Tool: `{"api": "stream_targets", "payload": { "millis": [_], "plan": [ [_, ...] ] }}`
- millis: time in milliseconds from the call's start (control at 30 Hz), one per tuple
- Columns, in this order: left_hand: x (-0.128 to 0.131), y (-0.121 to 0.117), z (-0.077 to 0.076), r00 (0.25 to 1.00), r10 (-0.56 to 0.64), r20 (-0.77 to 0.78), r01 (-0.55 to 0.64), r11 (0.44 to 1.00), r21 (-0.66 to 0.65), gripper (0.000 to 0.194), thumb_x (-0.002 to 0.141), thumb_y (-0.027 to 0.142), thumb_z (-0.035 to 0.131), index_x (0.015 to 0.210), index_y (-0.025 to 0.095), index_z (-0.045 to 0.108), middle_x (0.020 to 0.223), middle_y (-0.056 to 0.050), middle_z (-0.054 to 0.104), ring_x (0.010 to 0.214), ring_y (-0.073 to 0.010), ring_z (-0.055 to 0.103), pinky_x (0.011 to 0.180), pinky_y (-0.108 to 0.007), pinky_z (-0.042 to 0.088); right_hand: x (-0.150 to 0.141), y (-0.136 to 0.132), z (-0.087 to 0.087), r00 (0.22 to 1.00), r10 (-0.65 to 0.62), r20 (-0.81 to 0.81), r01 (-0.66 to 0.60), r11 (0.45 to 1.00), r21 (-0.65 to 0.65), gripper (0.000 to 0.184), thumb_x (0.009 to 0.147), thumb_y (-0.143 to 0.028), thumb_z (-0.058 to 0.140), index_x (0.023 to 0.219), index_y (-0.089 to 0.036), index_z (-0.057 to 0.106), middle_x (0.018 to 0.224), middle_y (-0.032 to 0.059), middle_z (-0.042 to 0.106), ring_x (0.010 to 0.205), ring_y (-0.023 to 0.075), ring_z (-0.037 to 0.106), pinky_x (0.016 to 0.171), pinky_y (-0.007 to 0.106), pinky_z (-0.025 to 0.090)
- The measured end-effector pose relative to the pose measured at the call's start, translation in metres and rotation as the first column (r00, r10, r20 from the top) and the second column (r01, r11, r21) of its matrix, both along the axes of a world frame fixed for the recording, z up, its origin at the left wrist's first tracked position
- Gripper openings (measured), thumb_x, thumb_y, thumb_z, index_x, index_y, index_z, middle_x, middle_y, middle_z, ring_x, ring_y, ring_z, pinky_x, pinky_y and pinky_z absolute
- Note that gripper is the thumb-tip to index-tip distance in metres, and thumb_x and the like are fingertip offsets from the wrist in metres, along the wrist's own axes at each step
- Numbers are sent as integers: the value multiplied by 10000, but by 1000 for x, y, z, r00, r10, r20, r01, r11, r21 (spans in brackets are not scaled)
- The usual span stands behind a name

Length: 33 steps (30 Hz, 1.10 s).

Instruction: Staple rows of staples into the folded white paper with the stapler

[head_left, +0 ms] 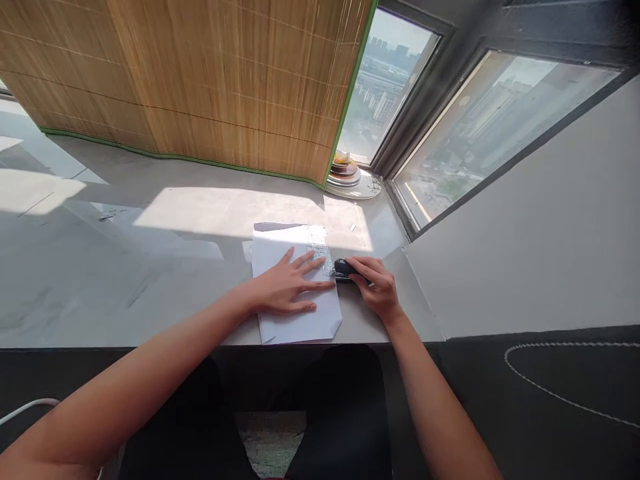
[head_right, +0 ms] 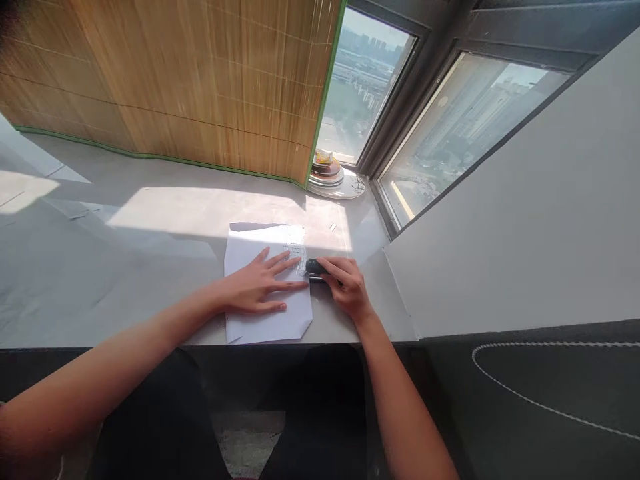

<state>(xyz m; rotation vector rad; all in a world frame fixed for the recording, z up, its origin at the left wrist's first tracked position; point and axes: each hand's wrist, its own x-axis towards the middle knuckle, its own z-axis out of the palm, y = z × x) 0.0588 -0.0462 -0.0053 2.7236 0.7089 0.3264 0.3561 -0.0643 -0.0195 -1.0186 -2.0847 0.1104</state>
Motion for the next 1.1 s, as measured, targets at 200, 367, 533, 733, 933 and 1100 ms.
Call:
{"api": "stream_targets", "payload": {
  "millis": [200,367,533,733,933,1100],
  "plan": [
    [3,-1,-7,1000,-10,-10,10,1000,-18,581,1010,572,582,1575,458,505,1788,-68,196,1627,-477,150,1242,-782,63,-9,0,-4,997,-5,71,-1,997,81,511,1034,-154,584,1501,-362,608,1256,69,748,1089,269,716,954,466,544],
    [3,-1,-10,1000,7,21,-7,1000,-6,593,983,569,633,1557,468,525,1781,-48,225,1626,-465,170,1260,-766,56,-16,-1,-5,994,-10,107,2,997,77,561,1036,-138,561,1546,-373,559,1273,78,729,1103,276,702,955,470,542],
    [3,-1,-13,998,23,52,-22,1000,-4,585,981,570,637,1549,470,536,1784,-57,211,1616,-489,185,1238,-798,71,-16,0,-4,996,-38,77,33,997,75,577,1030,-129,548,1547,-387,558,1260,75,722,1082,281,685,948,476,545],
    [4,-1,-14,997,36,69,-36,999,-5,583,963,566,666,1527,466,563,1782,-43,222,1614,-485,198,1255,-775,74,-18,1,-4,992,-16,128,11,999,36,578,1033,-138,523,1560,-376,548,1238,83,701,1060,273,659,956,471,544],
    [5,-2,-13,998,32,51,-32,999,-4,579,977,571,646,1537,454,556,1780,-66,226,1611,-500,189,1234,-802,66,-20,1,-3,983,-24,183,11,997,71,622,1025,-103,513,1574,-395,521,1234,71,699,1034,264,645,938,455,509],
    [4,-2,-13,997,37,65,-36,999,-3,588,970,565,658,1538,452,555,1780,-56,227,1616,-481,190,1253,-774,74,-19,0,-4,973,-46,226,29,996,79,626,1016,-102,515,1574,-384,521,1245,71,702,1020,266,641,930,450,499]
  ]
}}
